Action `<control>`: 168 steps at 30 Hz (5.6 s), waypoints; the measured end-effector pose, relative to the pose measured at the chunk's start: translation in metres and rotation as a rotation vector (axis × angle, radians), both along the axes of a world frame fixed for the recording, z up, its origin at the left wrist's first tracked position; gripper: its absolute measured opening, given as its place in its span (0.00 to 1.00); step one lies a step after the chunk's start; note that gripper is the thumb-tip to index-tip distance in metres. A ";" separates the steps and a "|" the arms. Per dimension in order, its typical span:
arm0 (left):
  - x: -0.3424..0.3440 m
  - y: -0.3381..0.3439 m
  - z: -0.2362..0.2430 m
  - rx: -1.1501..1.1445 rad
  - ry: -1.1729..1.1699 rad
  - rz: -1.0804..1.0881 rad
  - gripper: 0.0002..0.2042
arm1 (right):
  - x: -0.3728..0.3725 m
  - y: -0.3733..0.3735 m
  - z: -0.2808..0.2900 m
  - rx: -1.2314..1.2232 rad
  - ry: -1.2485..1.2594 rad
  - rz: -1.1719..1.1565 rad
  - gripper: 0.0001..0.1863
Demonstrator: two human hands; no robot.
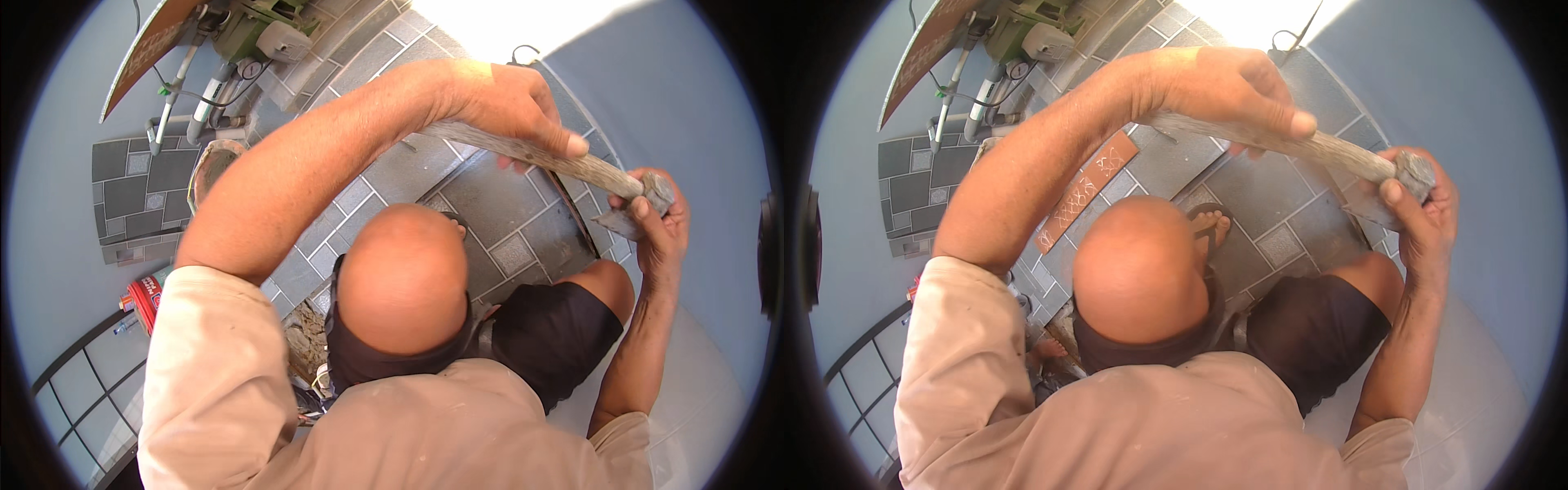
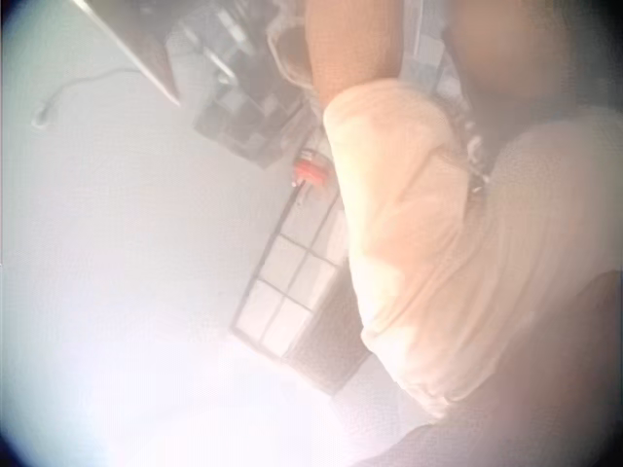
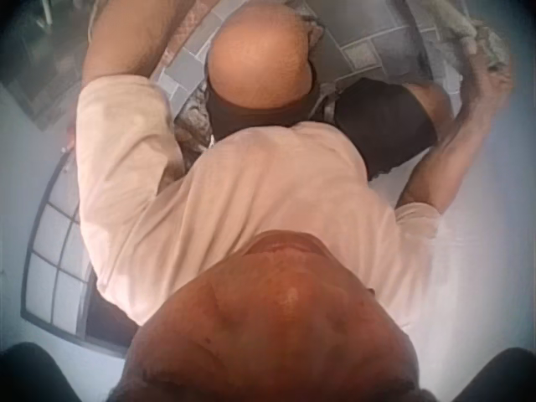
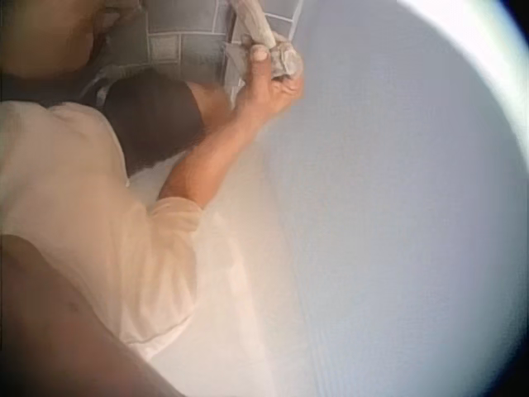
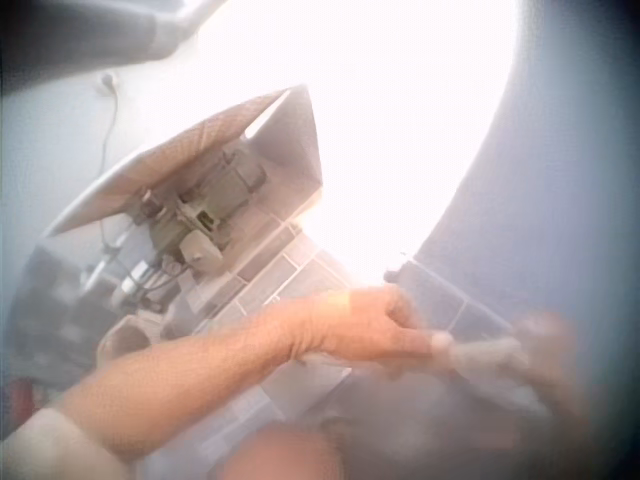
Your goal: The person scoops cement from a bucket using a trowel and applies it to a rectangular tile. They then place the tile onto the floor, aligning it with existing tiles, and use a hammer to tap it into position.
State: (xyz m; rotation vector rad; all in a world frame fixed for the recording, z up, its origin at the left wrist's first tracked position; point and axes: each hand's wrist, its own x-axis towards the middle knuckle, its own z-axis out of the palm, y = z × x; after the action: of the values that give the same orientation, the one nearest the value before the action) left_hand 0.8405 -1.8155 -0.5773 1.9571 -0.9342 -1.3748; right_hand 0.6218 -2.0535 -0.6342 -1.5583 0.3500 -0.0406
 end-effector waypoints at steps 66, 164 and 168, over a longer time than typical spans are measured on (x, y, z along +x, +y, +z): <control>0.013 0.260 -0.297 0.287 -1.194 0.460 0.16 | -0.163 0.209 -0.040 0.321 0.541 -1.735 0.19; -0.094 -0.069 -0.376 -0.139 0.742 0.828 0.13 | -0.093 0.314 -0.220 1.116 -0.006 -2.073 0.08; -0.097 -0.072 -0.371 -0.119 0.770 0.826 0.15 | -0.098 0.308 -0.225 1.089 -0.002 -2.078 0.08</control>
State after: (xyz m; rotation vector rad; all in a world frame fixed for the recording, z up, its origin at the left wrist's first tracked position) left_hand 0.7432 -1.8875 -0.9480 1.2703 0.1524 -1.3151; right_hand 0.5240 -1.7457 -0.8592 0.3687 1.5092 -1.2052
